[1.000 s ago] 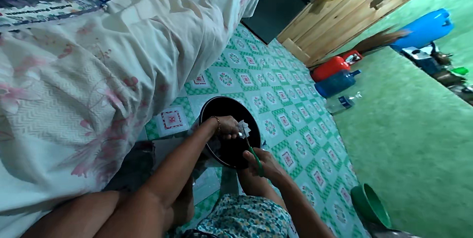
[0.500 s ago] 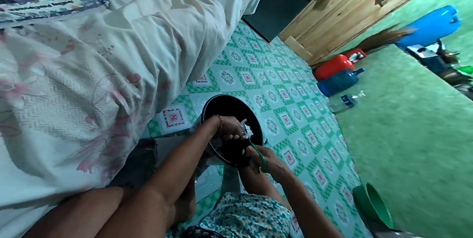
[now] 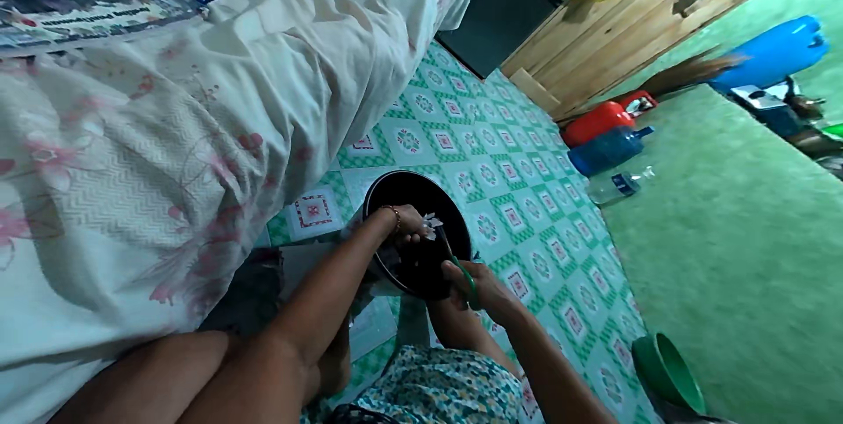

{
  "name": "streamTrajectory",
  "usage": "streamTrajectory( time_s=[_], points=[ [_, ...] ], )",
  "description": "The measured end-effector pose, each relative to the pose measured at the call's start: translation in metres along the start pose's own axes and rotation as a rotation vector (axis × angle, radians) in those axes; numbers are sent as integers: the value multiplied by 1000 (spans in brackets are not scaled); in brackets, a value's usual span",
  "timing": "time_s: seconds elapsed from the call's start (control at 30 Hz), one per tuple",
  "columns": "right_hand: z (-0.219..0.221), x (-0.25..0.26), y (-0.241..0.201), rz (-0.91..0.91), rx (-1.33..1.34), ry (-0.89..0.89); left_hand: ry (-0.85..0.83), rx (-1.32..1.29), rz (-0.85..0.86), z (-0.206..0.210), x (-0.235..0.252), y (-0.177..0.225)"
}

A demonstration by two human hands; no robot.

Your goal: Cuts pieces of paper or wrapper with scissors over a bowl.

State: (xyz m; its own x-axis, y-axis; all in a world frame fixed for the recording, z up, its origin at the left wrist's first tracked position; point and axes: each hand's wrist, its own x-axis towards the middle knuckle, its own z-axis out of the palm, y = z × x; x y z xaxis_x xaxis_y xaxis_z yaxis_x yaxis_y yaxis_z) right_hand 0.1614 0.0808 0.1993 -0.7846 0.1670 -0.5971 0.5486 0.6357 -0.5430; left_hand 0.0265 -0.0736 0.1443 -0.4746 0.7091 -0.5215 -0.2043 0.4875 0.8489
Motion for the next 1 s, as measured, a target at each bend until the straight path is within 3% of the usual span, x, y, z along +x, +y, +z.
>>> streamTrajectory(
  time_s=[0.27,0.5,0.73,0.87,1.0],
  points=[
    [-14,-13,4,62,-139,-162,-45,50,46,-6,1,2],
    [-10,-16,1,64,-188,-153,-60,-164,-19,1,-4,4],
    [-10,-18,2,66,-230,-142,-30,-115,-27,0,-11,4],
    [-10,-20,3,96,-359,-148,6,-108,57,0,-7,-1],
    [-8,-17,3,121,-417,-135,-64,-77,51,0,-3,2]
  ],
)
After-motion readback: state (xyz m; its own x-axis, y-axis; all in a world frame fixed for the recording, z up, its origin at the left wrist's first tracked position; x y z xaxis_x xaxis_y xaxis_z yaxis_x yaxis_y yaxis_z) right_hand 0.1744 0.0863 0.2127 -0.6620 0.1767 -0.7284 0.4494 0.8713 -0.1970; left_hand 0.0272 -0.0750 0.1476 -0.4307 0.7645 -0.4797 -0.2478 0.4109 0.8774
